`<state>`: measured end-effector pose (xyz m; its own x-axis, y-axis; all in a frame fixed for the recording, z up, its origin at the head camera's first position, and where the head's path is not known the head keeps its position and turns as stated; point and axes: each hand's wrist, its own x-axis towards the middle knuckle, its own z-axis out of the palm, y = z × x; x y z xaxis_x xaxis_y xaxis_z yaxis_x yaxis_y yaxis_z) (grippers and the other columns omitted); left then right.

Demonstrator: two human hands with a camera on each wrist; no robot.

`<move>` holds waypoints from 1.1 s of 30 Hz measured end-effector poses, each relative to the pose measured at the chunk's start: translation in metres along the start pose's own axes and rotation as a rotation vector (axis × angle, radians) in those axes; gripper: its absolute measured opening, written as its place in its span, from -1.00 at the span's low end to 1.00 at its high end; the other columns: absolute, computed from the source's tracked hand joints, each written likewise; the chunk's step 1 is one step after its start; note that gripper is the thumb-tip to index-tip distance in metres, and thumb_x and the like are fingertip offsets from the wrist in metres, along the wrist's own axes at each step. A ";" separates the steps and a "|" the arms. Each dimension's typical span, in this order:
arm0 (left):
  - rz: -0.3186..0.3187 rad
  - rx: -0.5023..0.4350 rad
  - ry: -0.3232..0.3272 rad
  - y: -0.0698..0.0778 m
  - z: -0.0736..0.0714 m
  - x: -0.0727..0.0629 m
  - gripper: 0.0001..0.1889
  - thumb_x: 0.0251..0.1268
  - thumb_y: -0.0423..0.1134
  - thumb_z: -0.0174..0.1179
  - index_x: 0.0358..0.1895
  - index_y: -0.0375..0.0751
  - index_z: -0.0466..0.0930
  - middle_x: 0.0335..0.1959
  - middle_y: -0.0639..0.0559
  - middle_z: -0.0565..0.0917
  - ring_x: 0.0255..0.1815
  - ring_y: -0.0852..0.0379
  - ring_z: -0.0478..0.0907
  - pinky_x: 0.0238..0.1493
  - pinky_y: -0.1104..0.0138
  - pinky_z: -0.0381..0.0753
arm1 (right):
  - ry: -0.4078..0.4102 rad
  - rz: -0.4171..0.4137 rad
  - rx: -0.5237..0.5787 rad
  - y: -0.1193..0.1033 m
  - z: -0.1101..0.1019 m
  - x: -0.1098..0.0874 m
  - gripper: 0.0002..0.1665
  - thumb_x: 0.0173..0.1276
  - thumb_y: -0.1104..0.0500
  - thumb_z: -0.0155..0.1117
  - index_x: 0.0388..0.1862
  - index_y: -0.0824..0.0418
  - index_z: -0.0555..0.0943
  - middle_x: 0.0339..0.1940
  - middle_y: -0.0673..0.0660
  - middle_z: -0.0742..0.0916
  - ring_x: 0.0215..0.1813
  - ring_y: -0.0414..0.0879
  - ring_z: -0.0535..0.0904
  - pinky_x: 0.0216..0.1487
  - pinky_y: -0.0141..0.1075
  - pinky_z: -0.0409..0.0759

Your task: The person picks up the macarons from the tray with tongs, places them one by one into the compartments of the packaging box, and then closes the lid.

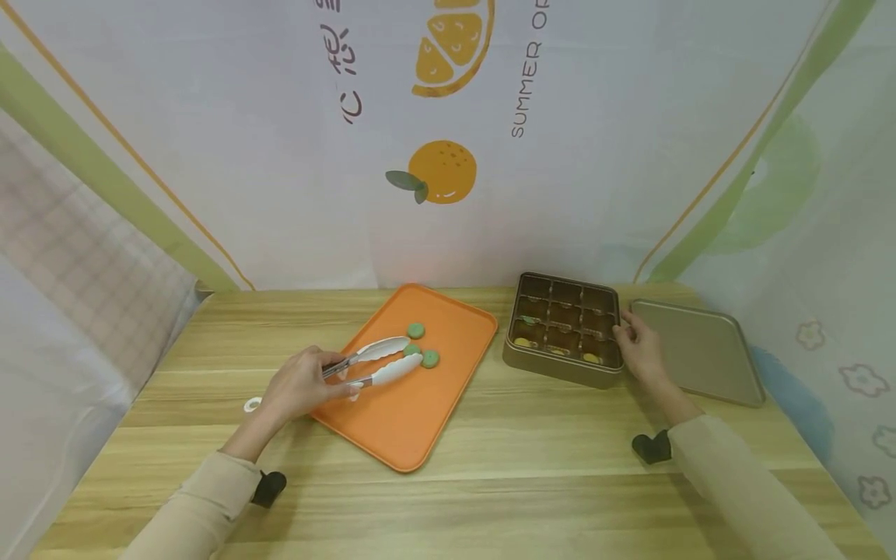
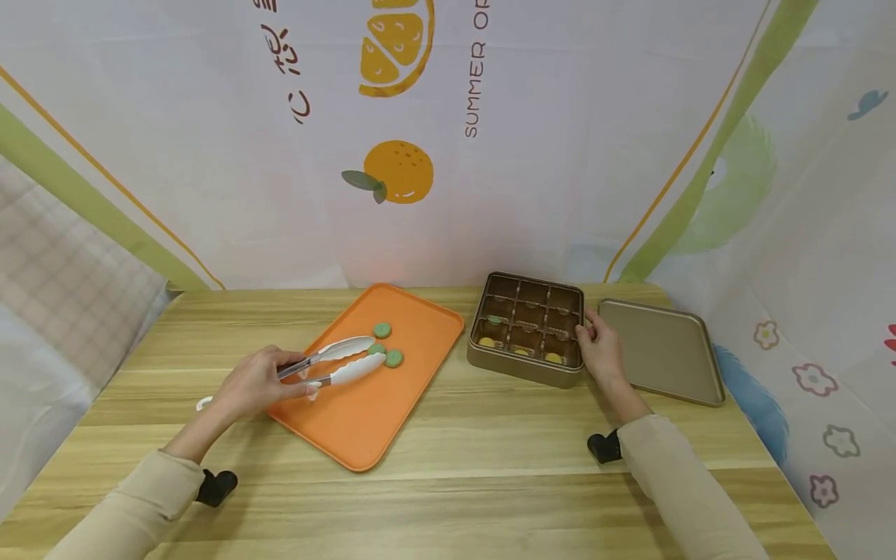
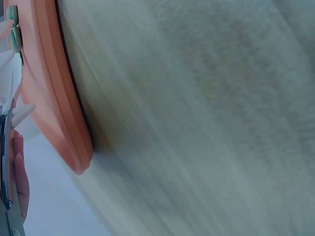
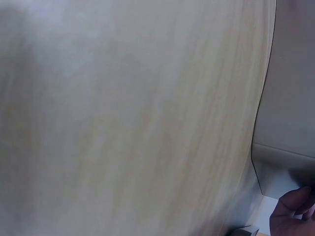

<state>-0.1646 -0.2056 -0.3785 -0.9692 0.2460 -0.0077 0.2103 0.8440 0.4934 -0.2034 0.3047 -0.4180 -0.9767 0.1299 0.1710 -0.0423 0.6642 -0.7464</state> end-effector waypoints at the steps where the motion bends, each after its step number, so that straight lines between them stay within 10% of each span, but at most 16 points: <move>1: -0.001 0.001 -0.002 0.000 0.000 0.001 -0.39 -0.03 -0.02 0.42 0.08 -0.33 0.58 -0.28 -0.11 0.57 -0.45 0.12 0.37 -0.51 0.32 0.33 | 0.000 0.005 0.000 0.000 0.000 0.000 -0.46 0.50 0.20 -0.08 0.32 0.53 0.23 -0.39 0.14 0.45 -0.56 -0.33 0.26 -0.53 -0.44 0.31; 33: 0.033 0.033 0.005 -0.005 0.003 0.007 -0.48 -0.01 -0.08 0.42 0.02 -0.31 0.62 -0.22 -0.16 0.59 -0.42 0.10 0.40 -0.50 0.34 0.35 | 0.014 -0.009 0.017 0.002 0.001 0.002 -0.46 0.49 0.21 -0.08 0.30 0.56 0.25 -0.44 0.12 0.44 -0.55 -0.33 0.25 -0.51 -0.44 0.31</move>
<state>-0.1726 -0.2068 -0.3834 -0.9623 0.2717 0.0120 0.2460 0.8507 0.4646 -0.2054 0.3054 -0.4201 -0.9732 0.1343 0.1866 -0.0548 0.6526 -0.7557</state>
